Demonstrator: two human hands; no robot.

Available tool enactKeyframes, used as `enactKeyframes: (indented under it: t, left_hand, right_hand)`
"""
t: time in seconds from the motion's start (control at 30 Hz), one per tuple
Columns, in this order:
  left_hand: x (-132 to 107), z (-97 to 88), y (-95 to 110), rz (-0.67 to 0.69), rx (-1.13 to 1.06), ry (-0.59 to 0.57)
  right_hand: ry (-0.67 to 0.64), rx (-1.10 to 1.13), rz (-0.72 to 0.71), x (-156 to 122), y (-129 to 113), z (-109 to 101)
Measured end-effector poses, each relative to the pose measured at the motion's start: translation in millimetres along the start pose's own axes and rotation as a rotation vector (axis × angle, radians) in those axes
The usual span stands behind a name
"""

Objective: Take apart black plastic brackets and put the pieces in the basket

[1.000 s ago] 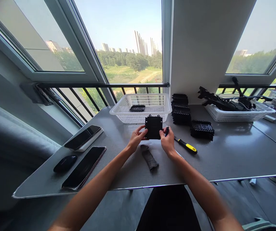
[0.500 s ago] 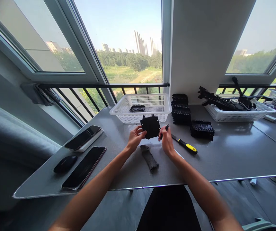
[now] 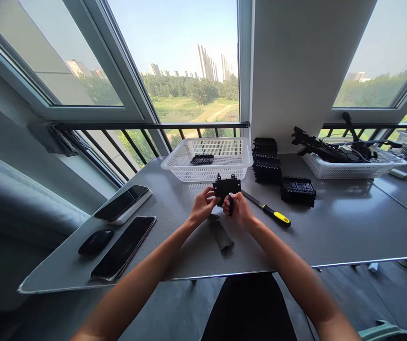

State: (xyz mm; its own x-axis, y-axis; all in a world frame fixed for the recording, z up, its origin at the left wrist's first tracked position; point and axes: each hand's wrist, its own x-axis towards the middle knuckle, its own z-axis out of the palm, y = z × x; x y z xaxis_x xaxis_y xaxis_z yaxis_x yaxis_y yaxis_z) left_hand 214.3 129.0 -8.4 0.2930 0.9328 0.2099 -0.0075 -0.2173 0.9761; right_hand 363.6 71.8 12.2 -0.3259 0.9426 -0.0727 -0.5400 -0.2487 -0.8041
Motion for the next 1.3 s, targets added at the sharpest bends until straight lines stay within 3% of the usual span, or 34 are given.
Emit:
enactKeyframes:
  t: [0.5,0.73,0.97,1.3]
  left_hand:
    - [-6,5.1,0,0.081,0.155,-0.091]
    - [-7,5.5,0,0.113,0.198,-0.100]
    - [-6,3.5,1,0.092,0.202,-0.062]
    - [-7,5.0,1,0.103,0.178,-0.057]
  right_hand:
    - [0.106,0.005,0.035,4,3,-3]
    - [0.134,0.081,0.089,2,0,-2]
    - [0.193,0.203,0.032,-1,-7,-2]
    - [0.147,0.145,0.052,0,-3,-1]
